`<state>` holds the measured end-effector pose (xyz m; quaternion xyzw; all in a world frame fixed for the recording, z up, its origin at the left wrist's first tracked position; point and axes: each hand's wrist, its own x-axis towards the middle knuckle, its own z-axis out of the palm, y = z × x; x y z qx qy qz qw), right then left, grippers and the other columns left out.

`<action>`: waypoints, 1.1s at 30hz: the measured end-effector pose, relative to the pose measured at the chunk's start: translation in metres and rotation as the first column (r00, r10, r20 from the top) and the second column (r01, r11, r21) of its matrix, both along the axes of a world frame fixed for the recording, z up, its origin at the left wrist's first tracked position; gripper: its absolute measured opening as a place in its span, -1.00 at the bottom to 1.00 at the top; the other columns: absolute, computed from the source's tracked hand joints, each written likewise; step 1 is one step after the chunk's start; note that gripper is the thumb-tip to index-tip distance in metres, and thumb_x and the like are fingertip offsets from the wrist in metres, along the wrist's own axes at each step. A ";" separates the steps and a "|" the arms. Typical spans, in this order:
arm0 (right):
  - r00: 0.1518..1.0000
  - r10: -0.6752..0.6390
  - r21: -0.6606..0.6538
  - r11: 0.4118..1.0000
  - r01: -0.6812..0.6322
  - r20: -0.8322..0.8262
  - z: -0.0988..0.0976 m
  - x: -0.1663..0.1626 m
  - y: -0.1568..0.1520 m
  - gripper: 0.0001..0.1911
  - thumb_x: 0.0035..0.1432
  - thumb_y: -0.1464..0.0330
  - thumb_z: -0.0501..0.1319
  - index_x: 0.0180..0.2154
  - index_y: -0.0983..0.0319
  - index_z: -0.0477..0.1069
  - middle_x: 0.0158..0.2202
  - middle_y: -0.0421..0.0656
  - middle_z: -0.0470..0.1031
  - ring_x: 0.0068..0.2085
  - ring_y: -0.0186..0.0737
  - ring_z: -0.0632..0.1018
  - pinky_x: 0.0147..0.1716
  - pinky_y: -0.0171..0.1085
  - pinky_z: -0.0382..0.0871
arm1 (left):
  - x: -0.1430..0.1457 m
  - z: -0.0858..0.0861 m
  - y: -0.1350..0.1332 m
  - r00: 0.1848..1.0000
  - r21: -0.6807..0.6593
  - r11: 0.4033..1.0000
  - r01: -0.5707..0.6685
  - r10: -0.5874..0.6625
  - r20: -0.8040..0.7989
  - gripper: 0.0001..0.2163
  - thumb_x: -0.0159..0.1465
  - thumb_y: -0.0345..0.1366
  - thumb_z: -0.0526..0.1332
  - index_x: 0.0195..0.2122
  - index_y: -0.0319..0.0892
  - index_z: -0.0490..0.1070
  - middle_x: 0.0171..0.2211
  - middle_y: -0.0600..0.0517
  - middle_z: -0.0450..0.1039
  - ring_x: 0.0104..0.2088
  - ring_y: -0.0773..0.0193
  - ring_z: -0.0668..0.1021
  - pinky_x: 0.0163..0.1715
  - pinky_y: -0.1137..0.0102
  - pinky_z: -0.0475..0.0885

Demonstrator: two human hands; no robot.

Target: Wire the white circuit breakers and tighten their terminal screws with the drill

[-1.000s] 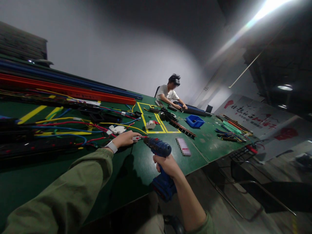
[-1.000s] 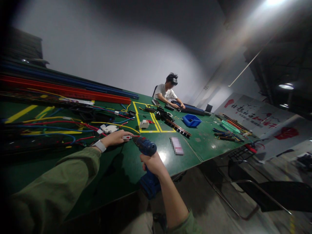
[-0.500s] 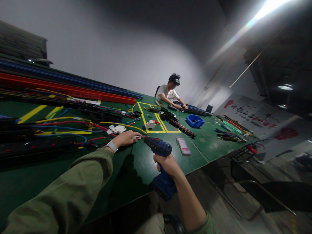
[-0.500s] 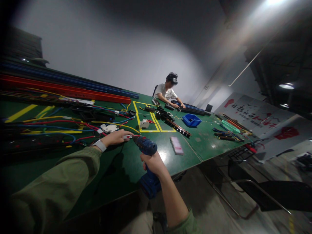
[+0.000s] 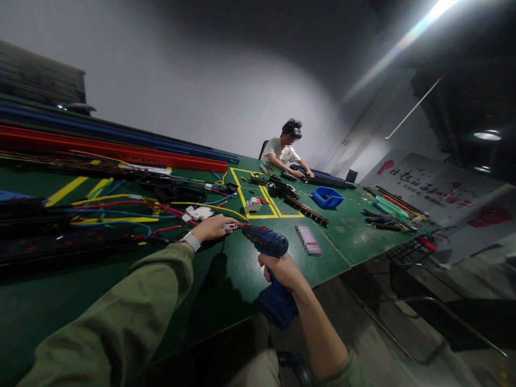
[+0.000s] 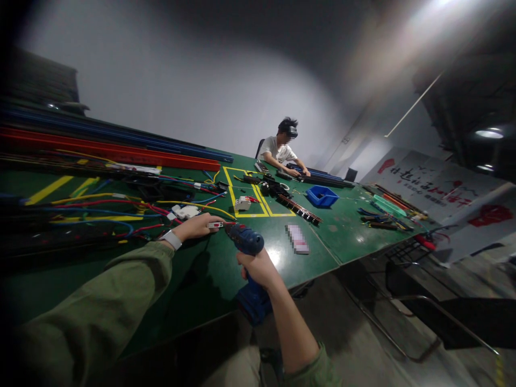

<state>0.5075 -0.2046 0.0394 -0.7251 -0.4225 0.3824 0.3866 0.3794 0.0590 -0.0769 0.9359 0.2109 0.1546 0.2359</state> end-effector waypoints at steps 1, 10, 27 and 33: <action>1.000 -0.004 -0.005 1.000 0.004 0.001 0.001 0.000 0.000 -0.94 -0.03 0.38 0.18 -0.48 0.24 0.33 -0.75 -0.30 0.28 -0.70 -0.38 0.33 -0.65 -0.38 0.19 | 0.000 0.000 0.000 1.000 -0.003 1.000 -0.004 0.004 -0.004 -0.53 0.23 -0.08 0.17 0.18 0.05 0.36 -0.18 -0.05 0.49 -0.18 0.12 0.54 -0.11 0.36 0.35; 1.000 -0.016 -0.029 0.999 0.016 0.003 0.004 -0.001 0.000 -0.94 -0.03 0.39 0.18 -0.50 0.24 0.34 -0.75 -0.30 0.29 -0.70 -0.38 0.32 -0.63 -0.37 0.21 | 0.000 -0.002 0.002 1.000 0.013 1.000 -0.005 0.006 -0.001 -0.53 0.23 -0.04 0.16 0.17 0.06 0.36 -0.20 -0.06 0.49 -0.19 0.11 0.53 -0.14 0.36 0.34; 0.998 -0.051 -0.030 0.998 0.051 -0.019 0.003 -0.002 0.001 -0.96 -0.05 0.40 0.19 -0.47 0.24 0.33 -0.74 -0.30 0.29 -0.69 -0.36 0.35 -0.63 -0.37 0.24 | 0.000 -0.002 0.003 1.000 -0.017 1.000 -0.023 0.023 -0.018 -0.52 0.21 -0.05 0.17 0.17 0.05 0.36 -0.20 -0.04 0.48 -0.18 0.11 0.53 -0.15 0.38 0.36; 0.998 -0.055 -0.035 0.998 0.054 -0.035 0.003 -0.002 0.001 -0.95 -0.04 0.39 0.19 -0.47 0.24 0.34 -0.73 -0.30 0.30 -0.69 -0.36 0.35 -0.62 -0.36 0.25 | 0.000 -0.001 0.002 1.000 -0.019 1.000 -0.019 0.019 -0.012 -0.53 0.22 -0.05 0.17 0.17 0.07 0.37 -0.20 -0.05 0.48 -0.17 0.09 0.53 -0.14 0.36 0.36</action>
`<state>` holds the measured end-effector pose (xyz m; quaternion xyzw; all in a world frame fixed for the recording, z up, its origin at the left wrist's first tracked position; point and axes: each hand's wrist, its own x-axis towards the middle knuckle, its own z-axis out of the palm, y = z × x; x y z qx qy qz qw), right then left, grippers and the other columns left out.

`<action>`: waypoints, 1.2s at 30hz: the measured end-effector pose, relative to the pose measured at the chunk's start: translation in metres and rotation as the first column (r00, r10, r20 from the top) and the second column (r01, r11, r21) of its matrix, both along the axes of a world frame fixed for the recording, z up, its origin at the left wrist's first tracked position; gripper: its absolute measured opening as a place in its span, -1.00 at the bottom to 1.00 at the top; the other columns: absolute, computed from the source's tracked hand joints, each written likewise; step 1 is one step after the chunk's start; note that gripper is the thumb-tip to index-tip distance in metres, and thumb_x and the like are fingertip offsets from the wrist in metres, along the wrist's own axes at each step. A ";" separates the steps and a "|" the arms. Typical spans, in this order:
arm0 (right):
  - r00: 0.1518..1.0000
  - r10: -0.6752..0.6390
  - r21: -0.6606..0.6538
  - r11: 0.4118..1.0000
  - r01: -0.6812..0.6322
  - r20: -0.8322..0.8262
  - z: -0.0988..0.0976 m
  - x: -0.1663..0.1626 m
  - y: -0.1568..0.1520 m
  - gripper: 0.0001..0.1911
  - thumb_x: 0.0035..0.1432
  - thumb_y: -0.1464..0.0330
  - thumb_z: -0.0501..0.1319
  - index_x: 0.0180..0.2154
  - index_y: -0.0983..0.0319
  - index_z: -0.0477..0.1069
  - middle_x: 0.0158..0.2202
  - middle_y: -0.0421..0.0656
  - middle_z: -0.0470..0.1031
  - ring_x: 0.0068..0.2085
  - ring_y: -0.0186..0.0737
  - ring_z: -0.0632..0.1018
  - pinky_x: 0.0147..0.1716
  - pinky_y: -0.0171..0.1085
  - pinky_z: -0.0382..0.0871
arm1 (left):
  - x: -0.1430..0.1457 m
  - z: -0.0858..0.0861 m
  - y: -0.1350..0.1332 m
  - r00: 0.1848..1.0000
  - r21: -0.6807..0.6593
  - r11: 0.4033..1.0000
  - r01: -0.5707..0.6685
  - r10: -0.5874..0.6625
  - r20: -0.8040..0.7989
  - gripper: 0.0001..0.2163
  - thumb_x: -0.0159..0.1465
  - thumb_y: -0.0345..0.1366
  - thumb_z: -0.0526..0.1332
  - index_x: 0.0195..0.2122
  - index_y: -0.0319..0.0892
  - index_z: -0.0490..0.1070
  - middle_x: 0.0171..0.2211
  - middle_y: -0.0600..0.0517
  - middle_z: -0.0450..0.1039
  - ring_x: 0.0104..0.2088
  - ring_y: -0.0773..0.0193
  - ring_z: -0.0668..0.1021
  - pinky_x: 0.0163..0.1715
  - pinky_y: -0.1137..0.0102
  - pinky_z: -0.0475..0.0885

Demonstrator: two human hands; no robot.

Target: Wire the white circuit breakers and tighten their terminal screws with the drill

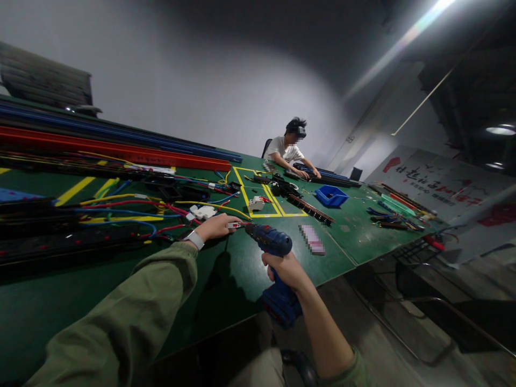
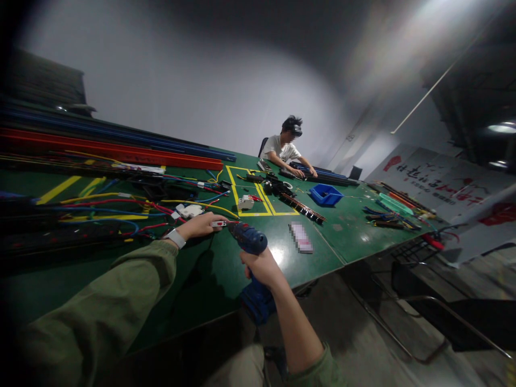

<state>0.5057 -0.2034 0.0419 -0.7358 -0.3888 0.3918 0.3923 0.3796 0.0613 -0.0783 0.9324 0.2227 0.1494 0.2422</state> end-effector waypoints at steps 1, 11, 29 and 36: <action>1.000 0.000 -0.002 1.000 0.000 -0.003 0.000 0.000 0.000 -0.95 -0.04 0.39 0.19 -0.47 0.24 0.34 -0.73 -0.30 0.30 -0.68 -0.36 0.35 -0.62 -0.36 0.25 | 0.000 0.000 0.000 1.000 0.004 1.000 0.000 0.000 0.000 -0.53 0.22 -0.05 0.17 0.17 0.07 0.36 -0.20 -0.05 0.48 -0.17 0.09 0.53 -0.14 0.35 0.36; 0.999 0.022 -0.007 1.000 -0.022 0.031 0.001 0.001 0.000 -0.93 -0.02 0.38 0.19 -0.49 0.24 0.34 -0.73 -0.30 0.30 -0.68 -0.37 0.35 -0.62 -0.36 0.24 | 0.000 -0.001 0.000 1.000 0.000 1.000 0.001 -0.001 -0.003 -0.52 0.22 -0.07 0.18 0.18 0.08 0.35 -0.17 -0.05 0.48 -0.16 0.09 0.53 -0.11 0.34 0.35; 0.999 0.017 -0.005 1.000 -0.017 0.045 0.008 -0.006 -0.002 -0.95 -0.03 0.39 0.17 -0.49 0.24 0.34 -0.74 -0.31 0.28 -0.70 -0.38 0.30 -0.63 -0.37 0.23 | 0.000 -0.003 0.001 1.000 0.019 1.000 -0.006 0.006 -0.015 -0.54 0.25 -0.03 0.14 0.18 0.11 0.33 -0.17 -0.05 0.47 -0.16 0.11 0.54 -0.14 0.36 0.37; 0.998 0.006 -0.009 1.000 -0.005 0.059 0.006 -0.005 -0.001 -0.92 -0.03 0.38 0.17 -0.52 0.23 0.32 -0.75 -0.30 0.28 -0.69 -0.37 0.32 -0.62 -0.37 0.24 | 0.001 -0.005 0.003 1.000 0.022 1.000 -0.005 0.005 -0.014 -0.53 0.24 -0.03 0.14 0.18 0.09 0.34 -0.17 -0.04 0.48 -0.14 0.11 0.54 -0.12 0.36 0.37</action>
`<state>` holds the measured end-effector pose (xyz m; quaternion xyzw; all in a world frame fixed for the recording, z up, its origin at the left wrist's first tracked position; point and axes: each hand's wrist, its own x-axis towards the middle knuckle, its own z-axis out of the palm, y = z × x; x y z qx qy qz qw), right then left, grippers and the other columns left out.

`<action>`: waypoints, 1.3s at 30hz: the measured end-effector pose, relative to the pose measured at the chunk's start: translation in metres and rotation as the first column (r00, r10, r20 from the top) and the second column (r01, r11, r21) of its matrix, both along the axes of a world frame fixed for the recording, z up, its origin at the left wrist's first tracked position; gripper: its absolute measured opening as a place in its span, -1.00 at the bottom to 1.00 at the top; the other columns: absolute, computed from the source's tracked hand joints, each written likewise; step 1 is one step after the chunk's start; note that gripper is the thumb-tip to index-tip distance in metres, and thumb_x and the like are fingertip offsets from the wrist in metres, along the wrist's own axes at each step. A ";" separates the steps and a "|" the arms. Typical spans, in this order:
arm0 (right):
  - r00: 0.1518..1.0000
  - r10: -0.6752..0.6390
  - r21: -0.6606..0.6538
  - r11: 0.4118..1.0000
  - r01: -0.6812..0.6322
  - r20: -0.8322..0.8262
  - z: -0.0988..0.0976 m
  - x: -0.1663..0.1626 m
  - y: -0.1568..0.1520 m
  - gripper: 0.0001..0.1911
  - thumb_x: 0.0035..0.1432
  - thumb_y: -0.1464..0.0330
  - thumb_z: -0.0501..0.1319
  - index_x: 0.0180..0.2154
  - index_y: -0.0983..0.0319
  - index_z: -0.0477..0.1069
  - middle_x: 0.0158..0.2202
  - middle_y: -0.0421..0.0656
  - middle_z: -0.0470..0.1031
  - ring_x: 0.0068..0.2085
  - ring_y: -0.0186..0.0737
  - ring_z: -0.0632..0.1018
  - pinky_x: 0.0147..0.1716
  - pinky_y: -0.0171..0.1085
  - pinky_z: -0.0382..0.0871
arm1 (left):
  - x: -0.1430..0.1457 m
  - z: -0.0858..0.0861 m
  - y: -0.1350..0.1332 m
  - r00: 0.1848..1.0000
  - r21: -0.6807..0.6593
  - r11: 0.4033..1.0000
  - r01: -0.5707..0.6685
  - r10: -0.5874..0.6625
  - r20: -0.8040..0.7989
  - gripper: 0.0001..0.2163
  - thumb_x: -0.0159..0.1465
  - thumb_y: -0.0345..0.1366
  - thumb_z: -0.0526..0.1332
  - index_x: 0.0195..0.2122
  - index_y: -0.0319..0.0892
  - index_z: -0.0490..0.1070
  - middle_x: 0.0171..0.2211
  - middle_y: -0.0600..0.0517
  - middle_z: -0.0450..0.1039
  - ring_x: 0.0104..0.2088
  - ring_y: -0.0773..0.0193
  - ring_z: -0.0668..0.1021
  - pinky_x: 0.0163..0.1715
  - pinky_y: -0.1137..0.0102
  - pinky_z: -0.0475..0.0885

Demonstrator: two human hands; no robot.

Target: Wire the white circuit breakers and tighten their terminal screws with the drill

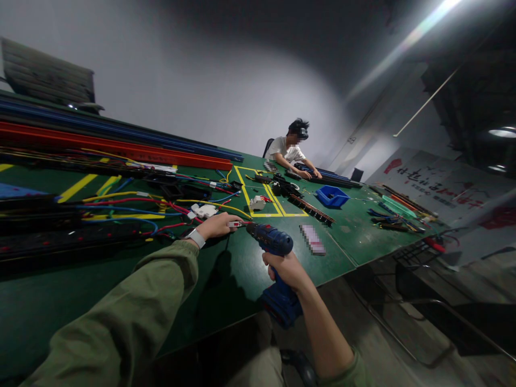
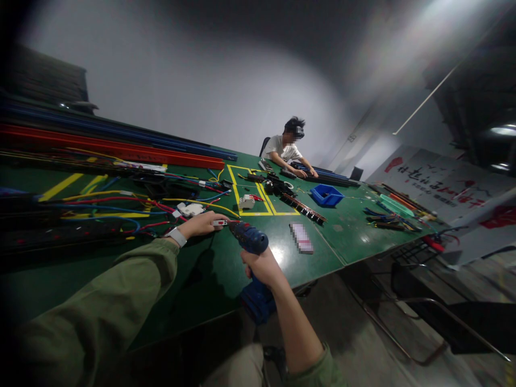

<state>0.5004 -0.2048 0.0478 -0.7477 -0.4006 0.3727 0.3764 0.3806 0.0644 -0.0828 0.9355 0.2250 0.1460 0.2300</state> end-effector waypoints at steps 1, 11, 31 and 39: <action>1.000 0.003 -0.001 1.000 -0.003 0.006 0.000 0.000 0.000 -0.92 -0.03 0.38 0.17 -0.52 0.23 0.31 -0.75 -0.30 0.28 -0.69 -0.38 0.31 -0.62 -0.37 0.24 | 0.000 0.000 0.000 1.000 -0.001 1.000 0.002 -0.002 0.001 -0.53 0.23 -0.03 0.15 0.18 0.08 0.35 -0.17 -0.04 0.48 -0.14 0.11 0.54 -0.12 0.36 0.37; 1.000 0.018 0.003 1.000 -0.018 -0.010 0.000 0.001 0.000 -0.94 -0.03 0.37 0.17 -0.49 0.23 0.32 -0.75 -0.31 0.28 -0.69 -0.38 0.31 -0.62 -0.37 0.22 | 0.002 -0.002 0.002 1.000 -0.002 1.000 0.003 -0.003 0.003 -0.54 0.22 -0.06 0.16 0.17 0.09 0.36 -0.17 -0.03 0.50 -0.14 0.11 0.54 -0.11 0.37 0.36; 1.000 0.013 -0.009 1.000 -0.013 -0.017 -0.002 0.003 0.000 -0.92 -0.03 0.37 0.17 -0.51 0.23 0.32 -0.74 -0.30 0.28 -0.68 -0.38 0.31 -0.61 -0.38 0.20 | 0.001 0.004 -0.001 1.000 0.033 0.999 0.021 -0.021 -0.002 -0.56 0.24 -0.08 0.14 0.16 0.11 0.37 -0.11 -0.04 0.51 -0.12 0.08 0.54 -0.14 0.36 0.38; 1.000 0.006 -0.019 1.000 -0.006 -0.023 0.000 0.002 -0.001 -0.92 -0.04 0.38 0.18 -0.51 0.23 0.31 -0.74 -0.30 0.27 -0.68 -0.39 0.31 -0.60 -0.38 0.20 | 0.001 0.002 0.000 1.000 -0.015 1.000 -0.009 0.009 0.004 -0.54 0.21 -0.05 0.17 0.15 0.07 0.39 -0.16 -0.04 0.51 -0.14 0.11 0.54 -0.14 0.38 0.39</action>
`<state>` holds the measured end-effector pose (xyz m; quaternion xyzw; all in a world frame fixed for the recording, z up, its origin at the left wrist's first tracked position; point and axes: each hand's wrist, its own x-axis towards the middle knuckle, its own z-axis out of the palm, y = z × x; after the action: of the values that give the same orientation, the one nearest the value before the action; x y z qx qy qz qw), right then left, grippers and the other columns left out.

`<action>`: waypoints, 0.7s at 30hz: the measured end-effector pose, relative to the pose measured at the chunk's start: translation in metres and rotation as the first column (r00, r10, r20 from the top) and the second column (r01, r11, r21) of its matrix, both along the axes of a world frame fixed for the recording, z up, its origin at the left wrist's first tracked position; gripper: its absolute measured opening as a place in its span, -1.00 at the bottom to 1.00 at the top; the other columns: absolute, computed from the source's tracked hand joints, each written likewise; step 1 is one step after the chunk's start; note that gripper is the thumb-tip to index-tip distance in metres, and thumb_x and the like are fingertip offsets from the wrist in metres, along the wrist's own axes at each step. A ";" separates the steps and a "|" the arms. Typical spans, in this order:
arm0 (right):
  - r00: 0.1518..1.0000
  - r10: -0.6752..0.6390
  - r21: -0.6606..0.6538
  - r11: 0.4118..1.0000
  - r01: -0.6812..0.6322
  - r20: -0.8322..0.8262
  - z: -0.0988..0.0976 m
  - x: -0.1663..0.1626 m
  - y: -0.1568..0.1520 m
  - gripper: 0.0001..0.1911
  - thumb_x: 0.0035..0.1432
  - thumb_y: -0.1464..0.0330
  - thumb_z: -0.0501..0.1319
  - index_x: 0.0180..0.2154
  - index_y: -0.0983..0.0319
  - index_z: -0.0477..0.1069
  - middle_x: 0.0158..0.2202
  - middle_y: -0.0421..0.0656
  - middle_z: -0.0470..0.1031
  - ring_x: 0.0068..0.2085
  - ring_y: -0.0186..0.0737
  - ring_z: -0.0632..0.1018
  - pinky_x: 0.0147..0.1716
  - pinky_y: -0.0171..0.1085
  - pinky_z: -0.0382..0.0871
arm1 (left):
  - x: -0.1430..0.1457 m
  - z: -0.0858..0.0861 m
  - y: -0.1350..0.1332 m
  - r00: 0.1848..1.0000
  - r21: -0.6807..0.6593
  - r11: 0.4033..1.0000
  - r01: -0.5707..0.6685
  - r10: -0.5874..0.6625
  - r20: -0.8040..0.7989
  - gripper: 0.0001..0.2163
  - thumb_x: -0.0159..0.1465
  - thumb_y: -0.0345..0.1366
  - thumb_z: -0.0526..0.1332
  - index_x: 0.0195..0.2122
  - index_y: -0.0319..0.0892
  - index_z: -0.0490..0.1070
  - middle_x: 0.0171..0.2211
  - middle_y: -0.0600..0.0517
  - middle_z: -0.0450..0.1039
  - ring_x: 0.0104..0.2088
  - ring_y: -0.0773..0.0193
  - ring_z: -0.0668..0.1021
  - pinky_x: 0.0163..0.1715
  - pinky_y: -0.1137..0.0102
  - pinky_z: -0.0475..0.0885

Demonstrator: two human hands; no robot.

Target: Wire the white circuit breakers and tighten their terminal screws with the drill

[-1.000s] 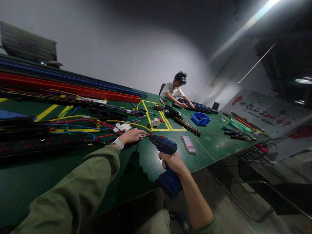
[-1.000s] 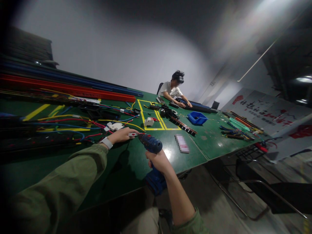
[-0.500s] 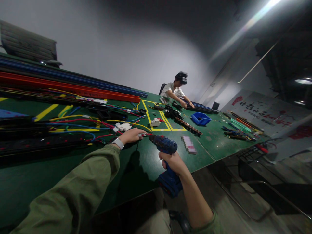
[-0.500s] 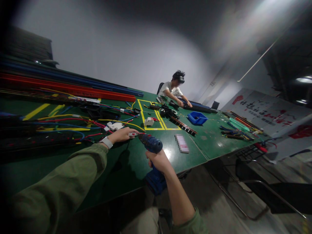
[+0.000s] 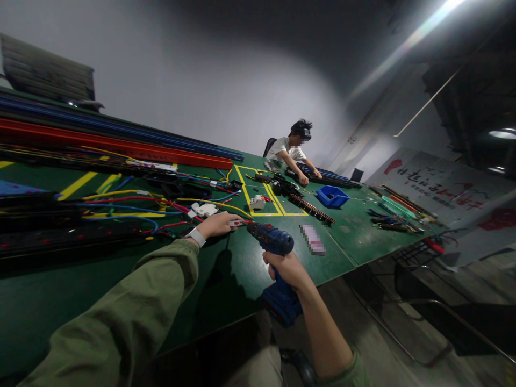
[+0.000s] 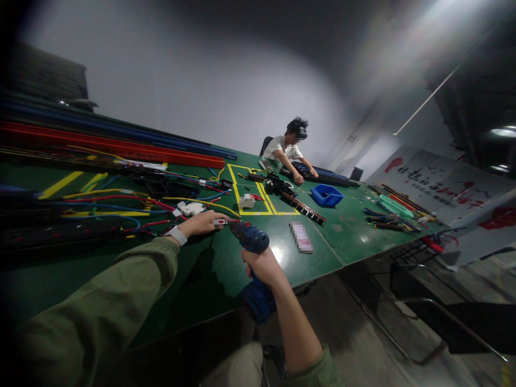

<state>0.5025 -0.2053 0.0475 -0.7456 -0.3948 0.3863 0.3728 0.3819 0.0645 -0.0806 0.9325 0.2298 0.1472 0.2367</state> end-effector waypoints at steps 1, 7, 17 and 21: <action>1.000 -0.002 0.001 1.000 0.002 0.004 0.000 0.000 0.000 -0.92 -0.04 0.38 0.18 -0.51 0.23 0.31 -0.74 -0.30 0.27 -0.68 -0.39 0.31 -0.60 -0.38 0.21 | 0.000 0.000 0.000 1.000 0.002 1.000 0.001 -0.001 0.002 -0.54 0.21 -0.05 0.18 0.15 0.07 0.39 -0.16 -0.04 0.51 -0.14 0.11 0.54 -0.14 0.38 0.39; 1.000 0.010 0.017 1.000 -0.010 -0.005 0.000 0.000 -0.001 -0.91 -0.02 0.36 0.18 -0.51 0.23 0.31 -0.74 -0.31 0.28 -0.68 -0.39 0.30 -0.60 -0.38 0.20 | -0.001 0.001 -0.001 1.000 0.024 0.999 0.028 -0.028 0.013 -0.55 0.23 -0.07 0.15 0.15 0.08 0.38 -0.15 -0.04 0.51 -0.15 0.10 0.54 -0.15 0.37 0.37; 1.000 0.006 0.013 1.000 -0.006 0.001 -0.001 0.000 0.000 -0.92 -0.03 0.36 0.17 -0.50 0.23 0.31 -0.75 -0.31 0.27 -0.69 -0.39 0.31 -0.61 -0.38 0.20 | -0.001 0.002 -0.001 1.000 -0.006 1.000 0.029 -0.029 0.003 -0.56 0.22 -0.10 0.17 0.15 0.10 0.38 -0.15 -0.02 0.52 -0.15 0.11 0.54 -0.17 0.38 0.38; 1.000 0.001 0.010 1.000 -0.001 0.002 -0.001 0.000 0.000 -0.92 -0.02 0.36 0.17 -0.49 0.23 0.31 -0.74 -0.30 0.28 -0.69 -0.38 0.30 -0.61 -0.37 0.21 | -0.002 0.003 -0.002 1.000 -0.009 1.000 0.012 -0.012 -0.003 -0.54 0.21 -0.09 0.18 0.16 0.09 0.37 -0.15 -0.03 0.51 -0.14 0.10 0.54 -0.15 0.37 0.38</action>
<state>0.5026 -0.2057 0.0467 -0.7439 -0.3974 0.3838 0.3759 0.3804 0.0626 -0.0778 0.9329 0.2252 0.1436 0.2414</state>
